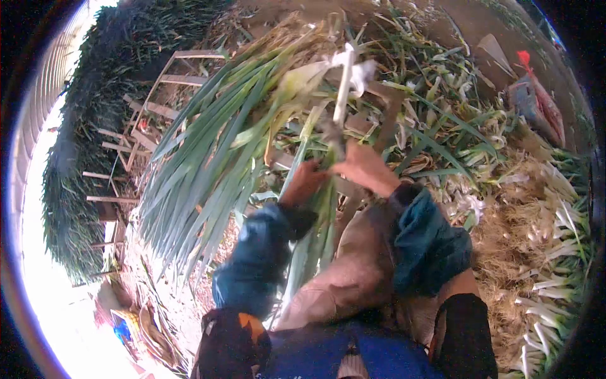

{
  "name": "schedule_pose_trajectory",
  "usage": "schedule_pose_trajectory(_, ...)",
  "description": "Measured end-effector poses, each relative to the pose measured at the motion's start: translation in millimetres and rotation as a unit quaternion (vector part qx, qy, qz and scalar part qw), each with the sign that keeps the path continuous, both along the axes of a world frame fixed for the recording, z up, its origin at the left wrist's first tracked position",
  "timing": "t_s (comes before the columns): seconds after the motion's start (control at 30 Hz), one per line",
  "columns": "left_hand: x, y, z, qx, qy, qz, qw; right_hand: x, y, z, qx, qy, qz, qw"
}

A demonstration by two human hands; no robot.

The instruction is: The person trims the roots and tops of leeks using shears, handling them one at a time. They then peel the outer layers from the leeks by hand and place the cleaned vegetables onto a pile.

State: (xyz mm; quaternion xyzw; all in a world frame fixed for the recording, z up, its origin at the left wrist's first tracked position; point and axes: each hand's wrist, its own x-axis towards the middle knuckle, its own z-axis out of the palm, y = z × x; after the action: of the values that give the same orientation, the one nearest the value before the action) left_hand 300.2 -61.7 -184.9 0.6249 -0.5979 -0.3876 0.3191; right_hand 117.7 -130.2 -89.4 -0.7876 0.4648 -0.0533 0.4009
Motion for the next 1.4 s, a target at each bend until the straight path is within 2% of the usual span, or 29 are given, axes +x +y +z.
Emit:
schedule_pose_trajectory(0.07, 33.3, -35.9, -28.8, -0.058, -0.143, -0.001, 0.988, -15.1, -19.2, -9.5, -0.048, 0.018, -0.101, 0.994)
schedule_pose_trajectory(0.1, 37.0, -36.2, 7.0, 0.014, -0.208, 0.074, 0.975, -17.7, -23.9, -12.3, -0.072, 0.026, -0.154, 0.985)
schedule_pose_trajectory(0.13, 40.3, -36.6, 44.4, 0.096, -0.266, 0.139, 0.949, -15.1, -23.7, -10.1, -0.067, 0.028, -0.132, 0.989)
schedule_pose_trajectory(0.17, 67.3, -23.9, 12.6, -0.231, -0.285, 0.170, 0.915, -11.3, -20.4, -4.4, -0.061, 0.029, -0.112, 0.991)
schedule_pose_trajectory(0.2, 104.0, -13.6, -14.3, -0.215, -0.277, 0.122, 0.928, -6.6, -14.7, 0.9, -0.054, 0.030, -0.093, 0.994)
schedule_pose_trajectory(0.3, 100.4, 40.0, -18.8, -0.098, -0.421, 0.163, 0.887, 15.4, 16.2, 20.8, 0.073, -0.015, 0.009, 0.997)
schedule_pose_trajectory(0.37, 98.4, 58.7, -30.4, -0.144, -0.471, 0.170, 0.854, 27.8, 36.5, 43.3, 0.158, -0.035, 0.078, 0.984)
schedule_pose_trajectory(0.4, 96.4, 60.9, -33.1, -0.167, -0.493, 0.173, 0.836, 33.6, 43.1, 40.1, 0.134, -0.044, 0.083, 0.987)
schedule_pose_trajectory(0.5, 100.1, 36.3, -34.4, -0.162, -0.492, 0.165, 0.839, 44.7, 54.2, 7.7, 0.088, -0.066, 0.090, 0.990)
schedule_pose_trajectory(0.53, 100.5, 27.0, -32.7, -0.109, -0.519, 0.147, 0.835, 46.7, 50.2, -7.8, 0.084, -0.071, 0.083, 0.990)
schedule_pose_trajectory(0.63, 95.6, 7.2, -43.4, -0.131, -0.595, 0.204, 0.766, 43.7, 42.4, 4.5, 0.086, -0.046, 0.078, 0.992)
schedule_pose_trajectory(0.67, 94.1, 7.2, -39.3, -0.163, -0.635, 0.193, 0.730, 42.2, 41.8, 11.3, 0.092, -0.030, 0.079, 0.992)
schedule_pose_trajectory(0.77, 97.9, -1.6, -32.4, -0.032, -0.511, 0.236, 0.826, 38.1, 51.0, 9.2, 0.068, -0.081, 0.110, 0.988)
schedule_pose_trajectory(0.8, 103.1, 1.6, -32.5, -0.130, -0.616, 0.174, 0.758, 35.9, 53.7, 12.5, 0.084, -0.069, 0.105, 0.988)
schedule_pose_trajectory(0.9, 101.4, 1.8, -16.8, -0.080, -0.475, 0.169, 0.860, 32.5, 55.2, 23.4, 0.116, -0.035, 0.095, 0.988)
schedule_pose_trajectory(0.93, 93.3, 4.5, -4.7, -0.080, -0.435, 0.194, 0.875, 32.4, 56.0, 22.8, 0.120, -0.026, 0.093, 0.988)
schedule_pose_trajectory(1.03, 84.8, 5.3, 10.2, -0.127, -0.331, 0.150, 0.923, 24.5, 50.1, 5.9, 0.109, -0.054, 0.070, 0.990)
schedule_pose_trajectory(1.07, 71.2, -4.6, 20.7, -0.074, -0.306, 0.171, 0.934, 20.4, 47.8, 6.8, 0.102, -0.070, 0.058, 0.991)
schedule_pose_trajectory(1.13, 74.8, -11.3, 8.3, -0.004, -0.237, 0.072, 0.969, 12.8, 45.0, 9.6, 0.099, -0.016, 0.042, 0.994)
schedule_pose_trajectory(1.2, 67.1, -20.4, 1.1, 0.006, -0.187, 0.078, 0.979, 8.5, 42.8, 14.3, 0.104, 0.017, 0.038, 0.994)
schedule_pose_trajectory(1.27, 88.2, -34.0, -24.8, -0.003, -0.076, -0.003, 0.997, 6.1, 43.9, 15.3, 0.120, 0.026, 0.047, 0.991)
schedule_pose_trajectory(1.33, 93.1, -43.8, -30.3, 0.009, 0.040, -0.001, 0.999, 4.2, 37.5, -13.4, 0.061, -0.030, 0.070, 0.995)
schedule_pose_trajectory(1.4, 83.5, -52.7, -22.7, 0.040, 0.160, 0.084, 0.983, 10.5, 28.8, -14.9, 0.049, -0.064, 0.047, 0.996)
